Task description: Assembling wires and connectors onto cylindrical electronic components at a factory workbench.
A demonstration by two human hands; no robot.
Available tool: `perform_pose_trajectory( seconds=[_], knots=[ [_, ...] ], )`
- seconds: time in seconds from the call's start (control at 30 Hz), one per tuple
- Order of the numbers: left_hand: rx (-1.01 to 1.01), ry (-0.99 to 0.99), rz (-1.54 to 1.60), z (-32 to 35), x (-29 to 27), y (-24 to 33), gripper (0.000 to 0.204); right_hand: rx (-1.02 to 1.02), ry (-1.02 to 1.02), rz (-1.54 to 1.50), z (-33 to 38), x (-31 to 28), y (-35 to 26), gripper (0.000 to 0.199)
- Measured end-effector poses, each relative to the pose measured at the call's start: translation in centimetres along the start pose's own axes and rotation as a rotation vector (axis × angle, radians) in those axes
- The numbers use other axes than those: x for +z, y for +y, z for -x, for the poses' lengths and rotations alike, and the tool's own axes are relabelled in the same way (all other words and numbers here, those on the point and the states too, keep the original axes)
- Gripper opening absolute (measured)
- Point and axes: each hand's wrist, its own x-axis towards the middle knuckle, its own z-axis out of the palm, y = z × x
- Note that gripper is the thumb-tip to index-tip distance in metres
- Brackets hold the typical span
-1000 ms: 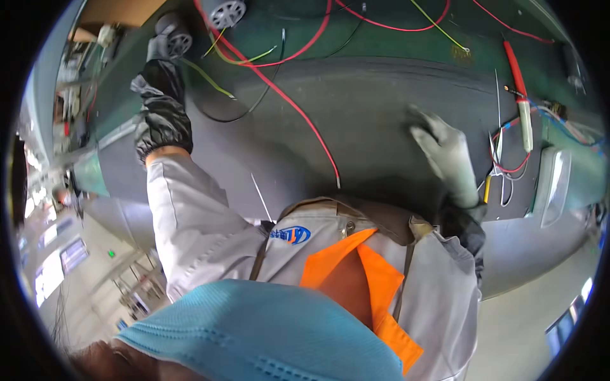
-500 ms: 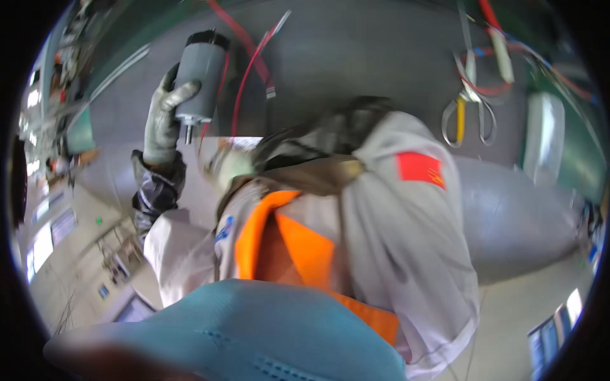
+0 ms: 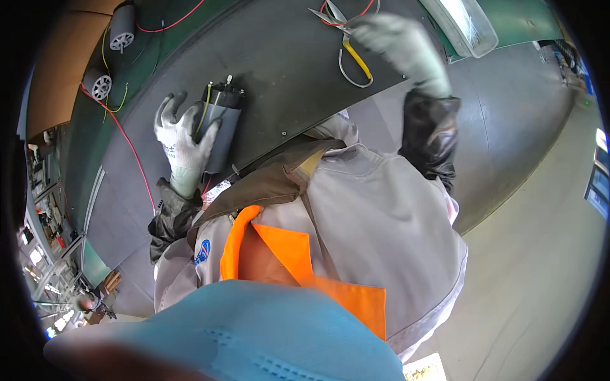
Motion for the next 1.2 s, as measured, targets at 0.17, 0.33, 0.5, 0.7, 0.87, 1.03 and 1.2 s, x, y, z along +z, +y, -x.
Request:
perform_pose_trajectory(
  seconds=[0.17,0.33,0.5,0.7,0.87,1.03,1.2],
  knots=[
    [-0.458,-0.194,0.674,0.5,2.7,1.0,0.109,0.03,0.581,0.039,-4.6,-12.6,6.9,0.03],
    [-0.618,-0.5,0.627,-0.6,2.8,2.2,0.108,0.219,0.551,1.098,-12.0,-26.9,19.4,0.042],
    [-0.693,-0.574,0.663,-1.3,2.3,2.2,0.099,0.262,0.351,1.269,-15.6,-26.9,19.8,0.039],
    [-0.742,-0.868,0.607,-2.7,-0.1,-1.2,0.084,0.182,0.44,1.158,-13.3,-25.2,17.9,0.032],
    [-1.037,-0.883,0.945,-3.1,-2.1,-2.9,0.052,-0.009,0.595,0.999,-10.9,-20.2,9.5,0.029],
    [-0.651,-0.721,1.031,-1.9,-1.7,-4.5,0.06,-0.005,0.483,0.197,-5.5,-6.9,-0.3,0.028],
    [-0.789,-0.796,1.259,-1.3,-2.2,-5.2,0.061,0.076,-0.206,0.043,-6.0,7.6,1.2,0.032]
  ],
)
